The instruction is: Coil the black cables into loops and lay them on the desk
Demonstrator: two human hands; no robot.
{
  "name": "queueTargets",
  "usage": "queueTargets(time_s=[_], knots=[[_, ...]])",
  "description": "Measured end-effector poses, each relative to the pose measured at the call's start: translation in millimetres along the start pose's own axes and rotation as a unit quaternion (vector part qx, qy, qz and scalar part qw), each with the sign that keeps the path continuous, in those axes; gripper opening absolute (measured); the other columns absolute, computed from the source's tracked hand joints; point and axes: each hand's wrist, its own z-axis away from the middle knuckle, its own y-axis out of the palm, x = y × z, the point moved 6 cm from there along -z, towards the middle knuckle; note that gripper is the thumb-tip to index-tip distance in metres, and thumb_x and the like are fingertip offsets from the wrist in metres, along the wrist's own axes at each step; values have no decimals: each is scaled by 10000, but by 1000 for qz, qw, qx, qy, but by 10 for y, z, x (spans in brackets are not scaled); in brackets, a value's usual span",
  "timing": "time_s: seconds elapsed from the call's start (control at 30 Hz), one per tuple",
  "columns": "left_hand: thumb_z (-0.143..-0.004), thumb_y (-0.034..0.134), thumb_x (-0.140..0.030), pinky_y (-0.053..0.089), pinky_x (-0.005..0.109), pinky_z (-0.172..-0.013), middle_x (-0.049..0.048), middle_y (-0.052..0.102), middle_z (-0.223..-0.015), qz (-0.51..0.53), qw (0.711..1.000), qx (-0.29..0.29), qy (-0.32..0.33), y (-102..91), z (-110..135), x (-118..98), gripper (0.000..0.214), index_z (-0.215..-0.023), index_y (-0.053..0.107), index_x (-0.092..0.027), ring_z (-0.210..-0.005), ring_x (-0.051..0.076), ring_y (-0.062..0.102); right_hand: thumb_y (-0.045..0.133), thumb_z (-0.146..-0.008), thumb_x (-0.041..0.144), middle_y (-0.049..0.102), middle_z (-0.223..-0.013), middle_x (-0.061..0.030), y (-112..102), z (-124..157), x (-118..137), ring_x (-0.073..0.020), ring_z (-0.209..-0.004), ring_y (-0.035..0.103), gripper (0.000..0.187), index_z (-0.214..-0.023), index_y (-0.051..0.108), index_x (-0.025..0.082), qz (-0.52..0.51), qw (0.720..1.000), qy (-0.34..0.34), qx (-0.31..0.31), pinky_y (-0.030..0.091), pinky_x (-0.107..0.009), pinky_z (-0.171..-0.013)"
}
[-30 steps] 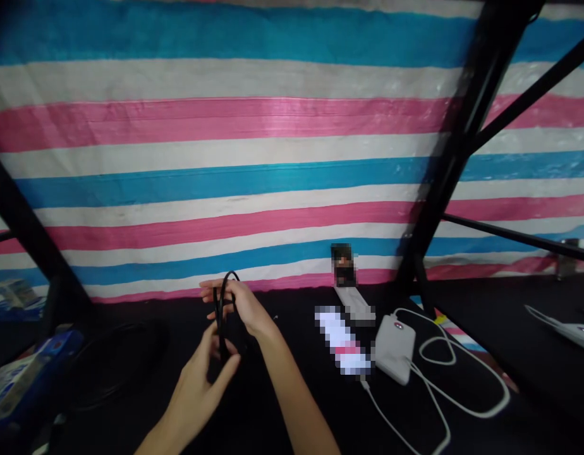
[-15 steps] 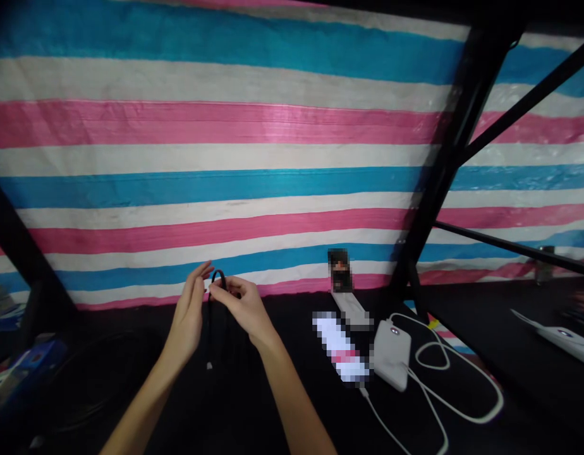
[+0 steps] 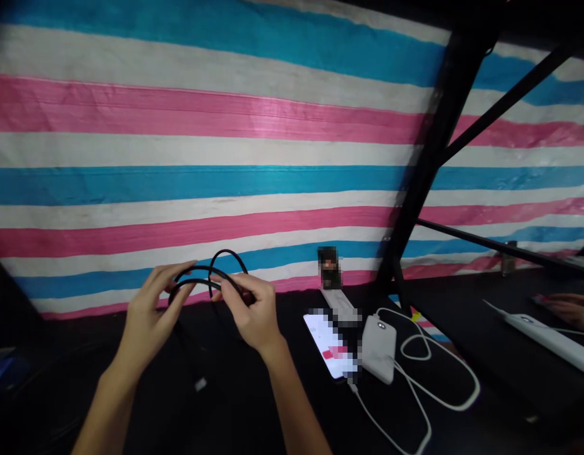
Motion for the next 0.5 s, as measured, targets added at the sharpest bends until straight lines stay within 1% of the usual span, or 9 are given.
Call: queueTargets(time_s=[0.1, 0.17, 0.2, 0.27, 0.3, 0.37, 0.43, 0.47, 0.5], knots=[[-864, 492, -326, 423, 254, -654, 0, 641, -864, -10, 998, 57, -20, -25, 12, 152, 255, -1077, 630, -316, -706, 125, 567, 557, -832, 243, 663, -676, -26, -61, -46, -70, -119, -548, 529, 181, -761, 715, 189, 100, 994, -33, -32, 379, -262, -504], [-847, 518, -355, 425, 253, -642, -10, 661, -797, -8, 996, 75, -51, -86, 7, 256, 234, -1024, 664, -308, -691, 131, 582, 526, -848, 251, 663, -699, -29, -137, -98, -173, -123, -569, 543, 213, -745, 702, 189, 128, 990, -21, -51, 390, -258, -508], [-837, 533, -361, 436, 256, -666, -8, 673, -804, -3, 996, 69, -63, -136, -2, 296, 225, -1001, 675, -301, -720, 140, 597, 519, -851, 256, 667, -736, -35, -191, -125, -228, -129, -606, 563, 212, -760, 700, 189, 139, 988, -10, -63, 405, -256, -525], [-818, 564, -352, 456, 267, -753, 4, 690, -889, 20, 997, 34, -63, -263, -27, 343, 200, -955, 693, -287, -839, 161, 617, 540, -830, 268, 665, -847, -55, -332, -169, -309, -151, -725, 597, 180, -809, 700, 189, 164, 981, 4, -98, 430, -250, -556], [-810, 576, -342, 457, 275, -806, 12, 689, -942, 35, 998, 6, -56, -336, -37, 359, 186, -936, 699, -282, -907, 170, 614, 557, -812, 275, 657, -918, -68, -412, -183, -332, -167, -800, 604, 171, -853, 700, 191, 175, 978, 7, -117, 441, -248, -569], [-803, 587, -328, 453, 290, -870, 17, 682, -1002, 62, 995, -58, -53, -484, -37, 413, 169, -916, 703, -279, -980, 176, 599, 581, -781, 295, 637, -1044, -89, -583, -191, -366, -201, -926, 595, 235, -967, 686, 197, 192, 970, 22, -150, 459, -253, -588], [-792, 600, -335, 464, 291, -864, 13, 688, -984, 81, 987, -112, -80, -608, -10, 513, 162, -898, 706, -274, -962, 172, 604, 606, -750, 327, 649, -1063, -97, -760, -172, -419, -225, -945, 599, 318, -1032, 674, 197, 215, 959, 67, -174, 471, -277, -611], [-779, 615, -343, 477, 283, -824, 10, 692, -960, 85, 982, -140, -99, -664, 10, 571, 162, -889, 708, -269, -921, 167, 611, 622, -732, 342, 672, -1020, -96, -832, -158, -460, -233, -921, 611, 322, -1007, 687, 188, 228, 954, 100, -169, 475, -295, -636], [-769, 626, -352, 490, 268, -752, 6, 695, -924, 80, 977, -163, -115, -710, 28, 622, 175, -896, 706, -263, -847, 154, 616, 637, -715, 353, 696, -949, -93, -885, -144, -510, -238, -889, 625, 299, -947, 709, 178, 236, 951, 135, -149, 476, -312, -669]])
